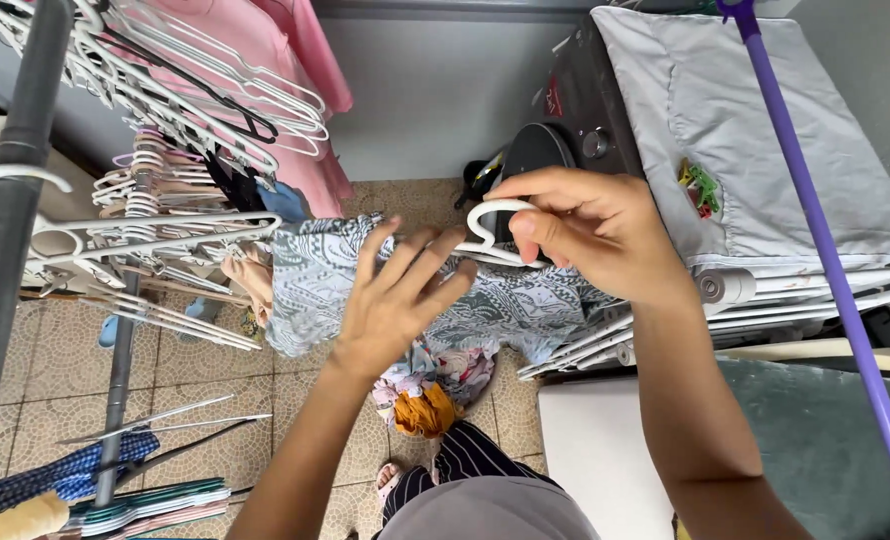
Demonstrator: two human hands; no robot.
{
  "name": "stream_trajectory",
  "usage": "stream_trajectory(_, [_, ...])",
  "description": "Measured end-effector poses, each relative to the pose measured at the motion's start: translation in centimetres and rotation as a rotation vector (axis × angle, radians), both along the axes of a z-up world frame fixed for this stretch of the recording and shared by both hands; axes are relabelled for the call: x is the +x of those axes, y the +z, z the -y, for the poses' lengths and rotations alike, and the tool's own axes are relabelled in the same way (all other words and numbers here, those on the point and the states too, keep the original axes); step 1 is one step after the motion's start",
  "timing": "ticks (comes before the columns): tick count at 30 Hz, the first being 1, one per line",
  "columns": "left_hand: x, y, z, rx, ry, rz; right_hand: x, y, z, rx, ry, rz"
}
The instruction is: Hanging various pieces of laundry on a drying rack.
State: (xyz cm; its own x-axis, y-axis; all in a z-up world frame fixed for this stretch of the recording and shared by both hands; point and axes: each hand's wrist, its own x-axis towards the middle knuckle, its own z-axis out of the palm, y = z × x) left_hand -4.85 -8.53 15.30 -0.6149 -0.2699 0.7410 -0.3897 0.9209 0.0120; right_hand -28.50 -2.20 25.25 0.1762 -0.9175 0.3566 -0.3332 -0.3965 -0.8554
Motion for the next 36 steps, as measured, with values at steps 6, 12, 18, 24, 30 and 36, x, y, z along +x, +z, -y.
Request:
stream_trajectory(6, [0.2,1.5,-0.3,0.002,-0.063,-0.059,-0.4,3.3,-0.9,0.218,0.273,0.030])
stream_trajectory(12, [-0.4,2.5,-1.9,0.017,-0.111,-0.163,-1.2,0.2,0.5,0.266,0.364,0.153])
stream_trajectory(18, [-1.2,6.7,-2.2,0.154,-0.204,-0.294,-1.2,-0.3,1.5,0.263,0.277,0.209])
stream_trajectory(24, [-2.4,5.0,-1.1,0.405,-0.316,-0.308,-0.9,-2.8,1.2,0.214,0.158,0.284])
stream_trajectory(30, [-2.8,4.4,-1.4,0.709,-0.314,-0.375,1.7,-1.6,-2.9,0.210,-0.141,0.088])
stream_trajectory(36, [-3.0,5.3,-1.6,0.929,-0.350,-0.380,0.5,-5.9,-3.9,0.061,-0.235,-0.077])
